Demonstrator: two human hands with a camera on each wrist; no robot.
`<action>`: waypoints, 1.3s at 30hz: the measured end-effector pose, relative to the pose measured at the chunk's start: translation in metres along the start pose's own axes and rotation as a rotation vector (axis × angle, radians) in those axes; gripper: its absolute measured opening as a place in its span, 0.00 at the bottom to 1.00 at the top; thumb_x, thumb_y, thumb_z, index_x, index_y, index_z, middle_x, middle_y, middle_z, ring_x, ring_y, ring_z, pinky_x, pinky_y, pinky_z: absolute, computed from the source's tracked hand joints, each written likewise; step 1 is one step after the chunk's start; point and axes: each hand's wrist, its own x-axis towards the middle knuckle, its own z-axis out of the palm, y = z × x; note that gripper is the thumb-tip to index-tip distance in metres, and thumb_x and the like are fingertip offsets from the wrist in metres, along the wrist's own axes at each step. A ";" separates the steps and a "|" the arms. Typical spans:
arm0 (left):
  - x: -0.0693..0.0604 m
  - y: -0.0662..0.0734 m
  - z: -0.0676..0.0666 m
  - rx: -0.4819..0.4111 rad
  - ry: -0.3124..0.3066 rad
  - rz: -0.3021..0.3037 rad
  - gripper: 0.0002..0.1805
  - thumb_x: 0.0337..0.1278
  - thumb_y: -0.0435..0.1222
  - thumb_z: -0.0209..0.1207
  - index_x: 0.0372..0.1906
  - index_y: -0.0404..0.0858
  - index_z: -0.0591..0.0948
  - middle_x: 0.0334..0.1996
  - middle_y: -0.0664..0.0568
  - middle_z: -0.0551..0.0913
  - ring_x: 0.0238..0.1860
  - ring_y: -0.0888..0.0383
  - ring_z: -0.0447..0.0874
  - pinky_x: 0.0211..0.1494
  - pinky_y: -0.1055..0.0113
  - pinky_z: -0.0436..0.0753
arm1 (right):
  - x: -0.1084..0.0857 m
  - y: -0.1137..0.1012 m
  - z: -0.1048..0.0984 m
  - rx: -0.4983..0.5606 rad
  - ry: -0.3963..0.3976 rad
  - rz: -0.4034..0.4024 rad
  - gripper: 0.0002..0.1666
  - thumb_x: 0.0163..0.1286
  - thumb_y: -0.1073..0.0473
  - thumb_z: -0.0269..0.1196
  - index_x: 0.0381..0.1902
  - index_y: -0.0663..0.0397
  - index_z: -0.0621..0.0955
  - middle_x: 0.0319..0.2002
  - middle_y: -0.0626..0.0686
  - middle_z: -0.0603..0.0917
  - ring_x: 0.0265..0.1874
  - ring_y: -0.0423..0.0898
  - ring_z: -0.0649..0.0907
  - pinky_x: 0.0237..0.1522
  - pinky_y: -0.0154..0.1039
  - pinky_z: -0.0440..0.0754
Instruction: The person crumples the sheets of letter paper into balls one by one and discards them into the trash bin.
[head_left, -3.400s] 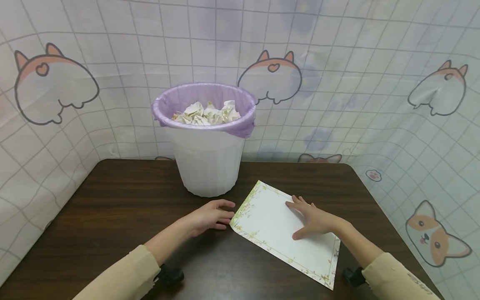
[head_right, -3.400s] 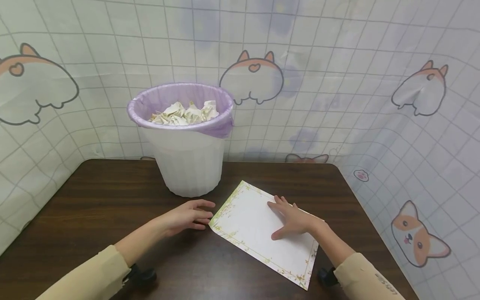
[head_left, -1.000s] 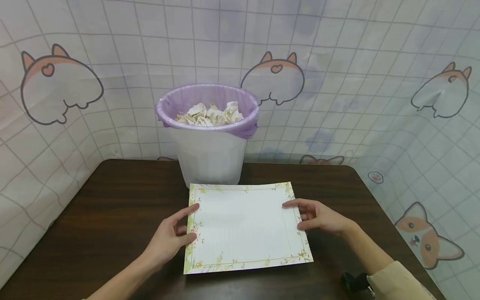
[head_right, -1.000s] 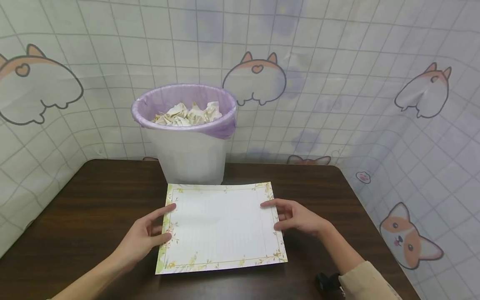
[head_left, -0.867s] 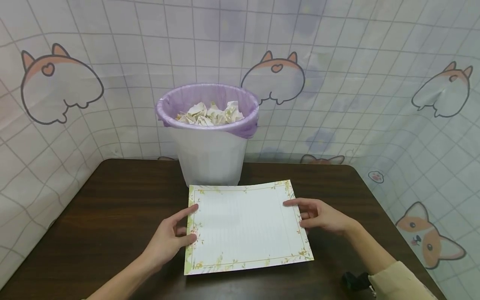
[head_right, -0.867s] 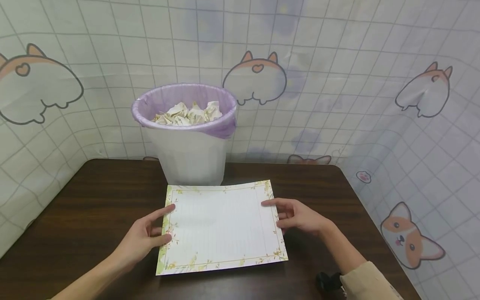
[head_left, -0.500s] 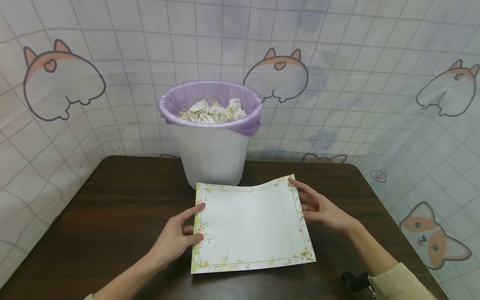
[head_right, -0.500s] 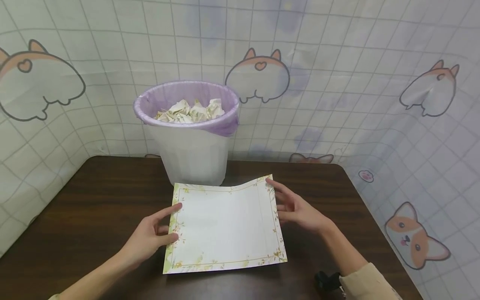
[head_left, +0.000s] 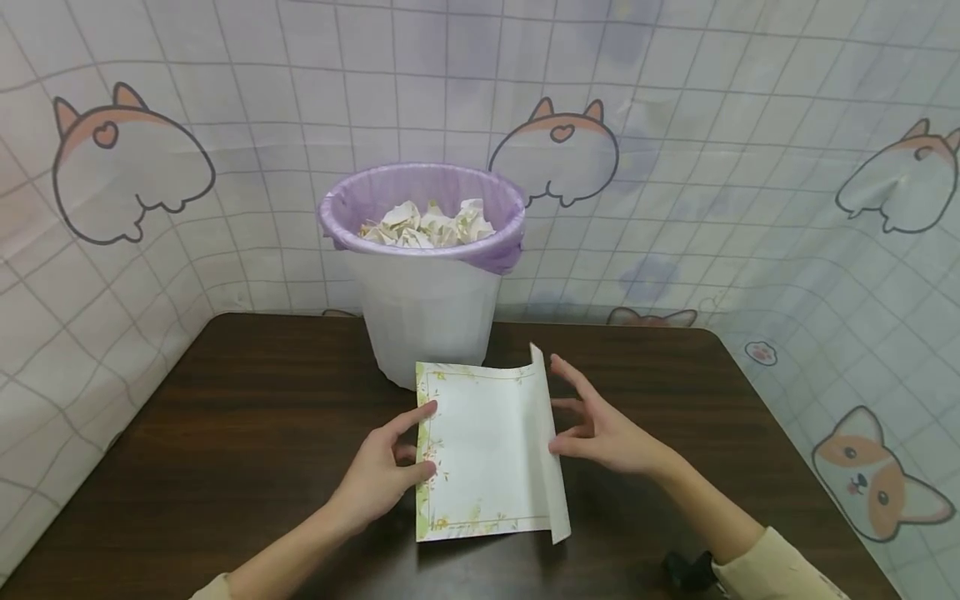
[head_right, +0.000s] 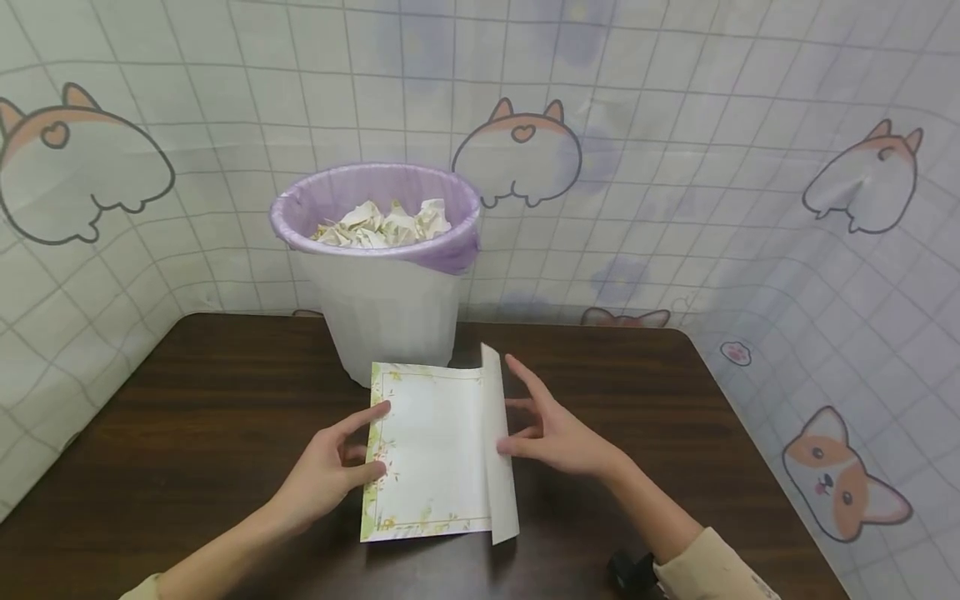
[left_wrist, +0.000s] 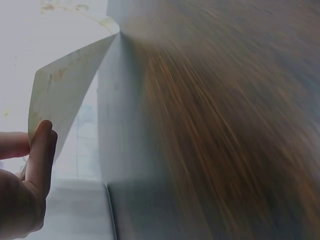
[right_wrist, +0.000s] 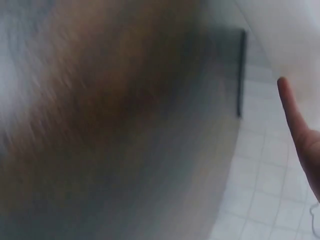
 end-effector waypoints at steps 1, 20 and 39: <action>0.001 0.000 0.003 -0.002 0.002 0.007 0.42 0.55 0.17 0.64 0.76 0.40 0.69 0.57 0.43 0.83 0.25 0.58 0.78 0.25 0.71 0.72 | 0.001 0.001 0.004 -0.010 0.004 0.016 0.62 0.70 0.69 0.68 0.84 0.36 0.40 0.81 0.58 0.40 0.68 0.70 0.69 0.52 0.50 0.84; 0.007 0.000 0.015 -0.133 -0.004 -0.018 0.41 0.56 0.15 0.62 0.76 0.37 0.68 0.59 0.33 0.79 0.41 0.50 0.87 0.35 0.65 0.84 | -0.002 0.015 0.012 -0.094 -0.064 0.016 0.33 0.76 0.73 0.53 0.76 0.55 0.62 0.79 0.60 0.48 0.61 0.63 0.73 0.52 0.47 0.82; 0.018 -0.002 0.015 -0.360 -0.113 0.071 0.23 0.78 0.34 0.54 0.71 0.32 0.70 0.66 0.34 0.73 0.53 0.45 0.84 0.51 0.51 0.86 | 0.009 0.015 0.023 -0.159 0.006 0.000 0.42 0.70 0.66 0.69 0.77 0.53 0.65 0.70 0.59 0.61 0.59 0.61 0.79 0.43 0.47 0.88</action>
